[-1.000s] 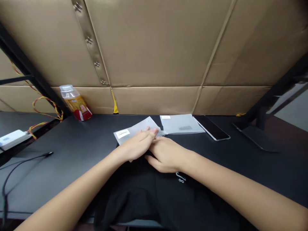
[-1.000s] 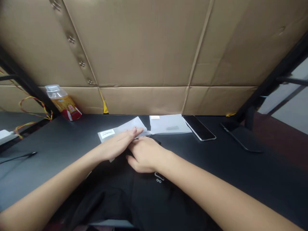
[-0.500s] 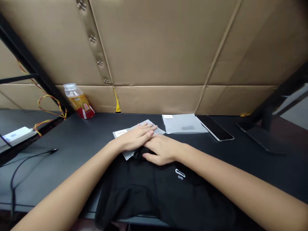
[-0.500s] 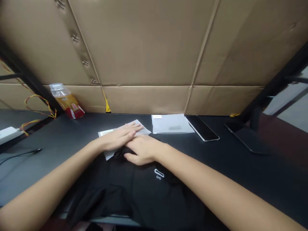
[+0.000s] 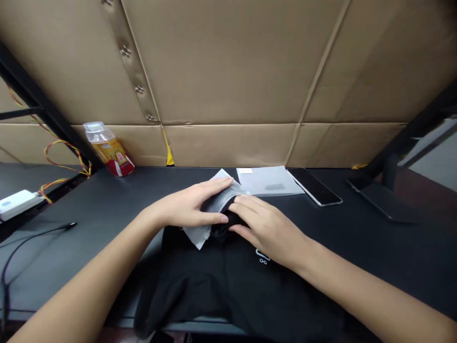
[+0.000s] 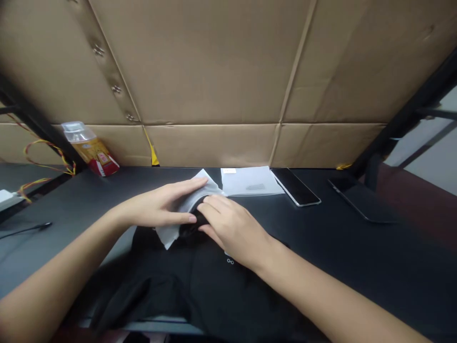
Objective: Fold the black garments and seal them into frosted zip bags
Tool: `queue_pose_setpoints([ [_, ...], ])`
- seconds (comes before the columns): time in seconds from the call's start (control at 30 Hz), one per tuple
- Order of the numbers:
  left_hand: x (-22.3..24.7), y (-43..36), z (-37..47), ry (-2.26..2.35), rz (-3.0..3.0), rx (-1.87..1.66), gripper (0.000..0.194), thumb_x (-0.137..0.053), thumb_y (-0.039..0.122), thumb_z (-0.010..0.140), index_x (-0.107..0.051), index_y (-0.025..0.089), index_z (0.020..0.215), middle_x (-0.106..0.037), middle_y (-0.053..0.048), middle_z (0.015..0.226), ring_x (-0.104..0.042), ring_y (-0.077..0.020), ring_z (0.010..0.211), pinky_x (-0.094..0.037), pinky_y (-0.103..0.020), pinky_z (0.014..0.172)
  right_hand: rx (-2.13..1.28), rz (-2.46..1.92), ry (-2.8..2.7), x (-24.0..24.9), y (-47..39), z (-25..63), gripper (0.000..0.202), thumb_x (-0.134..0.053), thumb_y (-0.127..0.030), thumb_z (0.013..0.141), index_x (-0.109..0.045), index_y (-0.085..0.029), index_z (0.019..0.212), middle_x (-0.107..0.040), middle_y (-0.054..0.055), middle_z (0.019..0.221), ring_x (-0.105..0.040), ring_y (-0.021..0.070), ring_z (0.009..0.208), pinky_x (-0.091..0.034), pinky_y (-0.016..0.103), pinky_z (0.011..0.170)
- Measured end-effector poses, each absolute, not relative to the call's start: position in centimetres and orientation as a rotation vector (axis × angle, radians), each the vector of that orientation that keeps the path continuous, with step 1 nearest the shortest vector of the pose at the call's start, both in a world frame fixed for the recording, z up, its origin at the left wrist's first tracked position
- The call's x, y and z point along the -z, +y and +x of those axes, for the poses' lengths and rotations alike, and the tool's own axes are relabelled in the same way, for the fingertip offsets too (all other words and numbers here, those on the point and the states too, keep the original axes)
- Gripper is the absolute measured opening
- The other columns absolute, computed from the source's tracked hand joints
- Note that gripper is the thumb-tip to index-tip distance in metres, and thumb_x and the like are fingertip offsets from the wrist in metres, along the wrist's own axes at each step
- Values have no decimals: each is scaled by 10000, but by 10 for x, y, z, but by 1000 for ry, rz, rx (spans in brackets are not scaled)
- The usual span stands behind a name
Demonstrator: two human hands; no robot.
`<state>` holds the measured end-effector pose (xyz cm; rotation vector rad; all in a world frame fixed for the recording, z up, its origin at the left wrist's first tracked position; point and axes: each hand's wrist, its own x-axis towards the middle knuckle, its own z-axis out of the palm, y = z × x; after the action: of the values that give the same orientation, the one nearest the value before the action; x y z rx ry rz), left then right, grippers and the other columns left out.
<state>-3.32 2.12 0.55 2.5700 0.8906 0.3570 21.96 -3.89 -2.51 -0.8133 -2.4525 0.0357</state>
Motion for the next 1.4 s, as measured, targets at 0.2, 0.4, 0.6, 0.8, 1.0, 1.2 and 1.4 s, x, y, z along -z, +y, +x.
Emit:
queue_pose_setpoints([
  [0.2, 13, 8, -10, 925, 2557, -228, 1004, -611, 706, 963, -207, 182, 1719, -184, -150, 1772, -128, -404, 1651, -207, -613, 1349, -155, -806, -2497, 46, -26, 217, 220, -570, -96, 976, -660, -142, 1171, -742, 147, 1161, -689, 304, 1116, -585, 499, 1017],
  [0.4, 13, 6, -9, 907, 2640, -225, 995, -611, 691, 977, -119, 268, 1731, -187, -110, 1782, -26, -416, 1655, -114, -715, 1323, -269, -862, -2676, 37, -6, 193, 130, -632, -152, 914, -730, -155, 1001, -767, 169, 1171, -716, 333, 1096, -607, 485, 945],
  [0.6, 5, 13, -17, 1039, 2688, -213, 884, -622, 404, 1007, -139, 229, 1726, -136, -135, 1785, -82, -376, 1660, -183, -687, 1318, -322, -768, -2594, 12, -9, 218, 301, -621, -70, 959, -731, -202, 1205, -774, 103, 1260, -735, 256, 1135, -601, 383, 962],
  [0.8, 12, 6, -7, 1044, 2866, -224, 826, -475, 13, 847, -358, 142, 1654, -358, -172, 1721, -300, -350, 1617, -387, -595, 1277, -73, -920, -2341, 20, -22, 264, 347, -712, -287, 1000, -661, -240, 1339, -735, 106, 1284, -697, 286, 1174, -573, 453, 997],
  [1.0, 12, -5, 1, 871, 2889, -580, 833, -411, -12, 857, -338, 217, 1655, -489, -111, 1661, -450, -235, 1557, -470, -473, 1252, -2, -1021, -2406, 39, -7, 259, 183, -737, -197, 952, -676, -213, 1124, -761, 72, 1106, -708, 292, 1044, -521, 436, 892],
  [1.2, 13, -12, 9, 1041, 2874, -222, 849, -607, 262, 934, -240, 255, 1699, -340, -100, 1739, -286, -397, 1618, -370, -712, 1244, -75, -1086, -2311, 26, -12, 278, 133, -663, -121, 958, -644, -234, 1025, -732, 40, 1019, -651, 255, 988, -479, 401, 878],
  [1.4, 17, -9, 13, 1111, 2822, -516, 799, -511, 70, 866, -380, 267, 1629, -468, -57, 1681, -393, -304, 1587, -426, -577, 1266, -119, -1145, -2318, 18, -16, 281, 185, -607, -57, 904, -623, -232, 962, -712, 34, 988, -647, 239, 939, -479, 384, 845],
])
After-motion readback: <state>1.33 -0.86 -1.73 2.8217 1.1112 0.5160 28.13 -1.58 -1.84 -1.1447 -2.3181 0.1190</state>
